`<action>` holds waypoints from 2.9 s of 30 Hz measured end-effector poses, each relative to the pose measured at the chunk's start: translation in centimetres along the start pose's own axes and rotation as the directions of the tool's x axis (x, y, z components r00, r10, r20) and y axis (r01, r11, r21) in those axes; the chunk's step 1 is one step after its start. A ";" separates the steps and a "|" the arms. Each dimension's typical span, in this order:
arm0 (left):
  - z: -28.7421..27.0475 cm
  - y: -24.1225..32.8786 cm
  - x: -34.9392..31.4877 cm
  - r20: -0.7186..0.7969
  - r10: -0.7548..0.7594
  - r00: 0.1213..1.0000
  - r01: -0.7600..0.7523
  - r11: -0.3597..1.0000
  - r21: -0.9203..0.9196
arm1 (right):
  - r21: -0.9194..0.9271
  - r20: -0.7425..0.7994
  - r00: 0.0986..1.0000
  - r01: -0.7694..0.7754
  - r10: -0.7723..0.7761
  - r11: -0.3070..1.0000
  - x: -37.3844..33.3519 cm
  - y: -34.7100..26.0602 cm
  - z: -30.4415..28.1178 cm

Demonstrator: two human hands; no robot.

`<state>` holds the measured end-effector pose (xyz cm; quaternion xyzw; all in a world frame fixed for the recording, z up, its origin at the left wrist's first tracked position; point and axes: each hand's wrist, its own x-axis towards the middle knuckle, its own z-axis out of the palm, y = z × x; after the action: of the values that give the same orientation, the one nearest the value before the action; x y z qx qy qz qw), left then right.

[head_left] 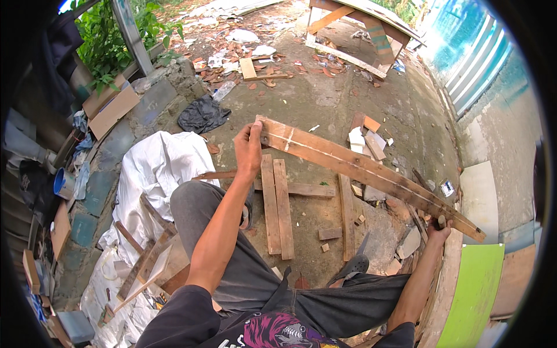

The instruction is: The person sits on the ground and uses a hammer to drive nails into wooden planks, assembling them into a frame. They repeatedly adjust the planks, strike nails, and reposition pieces to align the structure.

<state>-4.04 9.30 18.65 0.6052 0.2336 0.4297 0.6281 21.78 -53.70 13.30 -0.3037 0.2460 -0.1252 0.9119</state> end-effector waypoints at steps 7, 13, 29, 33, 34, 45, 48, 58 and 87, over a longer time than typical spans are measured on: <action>-0.6 0.8 -0.3 -0.009 0.138 0.990 -0.124 0.914 0.386 | -0.019 -0.026 1.000 0.014 -0.015 1.000 -1.1 0.4 0.6; -0.9 1.9 -0.8 0.063 0.244 0.968 -0.225 0.723 0.653 | 0.009 0.001 0.999 0.039 -0.039 0.999 -2.1 0.2 1.0; -0.5 3.0 -1.1 0.005 0.020 1.000 -0.020 0.998 0.058 | -0.013 -0.044 0.998 -0.041 0.041 0.999 0.7 0.4 -0.2; -1.8 1.4 0.2 0.058 -0.154 0.986 0.162 0.971 -0.177 | 0.000 -0.113 0.985 -0.129 0.128 0.992 -0.4 2.4 0.4; -1.4 2.2 -0.2 0.084 -0.199 0.976 0.214 0.944 -0.251 | -0.001 -0.127 0.982 -0.142 0.141 0.990 -0.7 2.5 0.3; -2.2 7.0 -1.5 0.257 -0.322 0.911 0.366 0.919 -0.147 | -0.184 -0.272 0.948 -0.222 0.168 0.957 0.7 4.5 -1.9; -2.8 6.7 -0.7 0.221 -0.321 0.921 0.312 0.947 0.076 | -0.155 -0.214 0.964 -0.195 0.160 0.968 -0.4 5.2 -0.9; 2.6 -3.0 11.2 0.029 -0.342 0.939 0.328 0.920 0.216 | 0.018 -0.042 0.997 -0.071 0.071 0.997 0.2 2.4 7.4; 26.1 -45.4 10.0 0.537 -0.574 0.618 -0.649 0.012 0.760 | -0.374 -0.279 0.934 0.109 -0.224 0.921 2.9 -4.8 -0.8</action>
<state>34.09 7.58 -18.62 0.9763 0.1390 -0.1649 0.0159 23.48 -58.99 14.63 -0.4580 0.3804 -0.2041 0.7771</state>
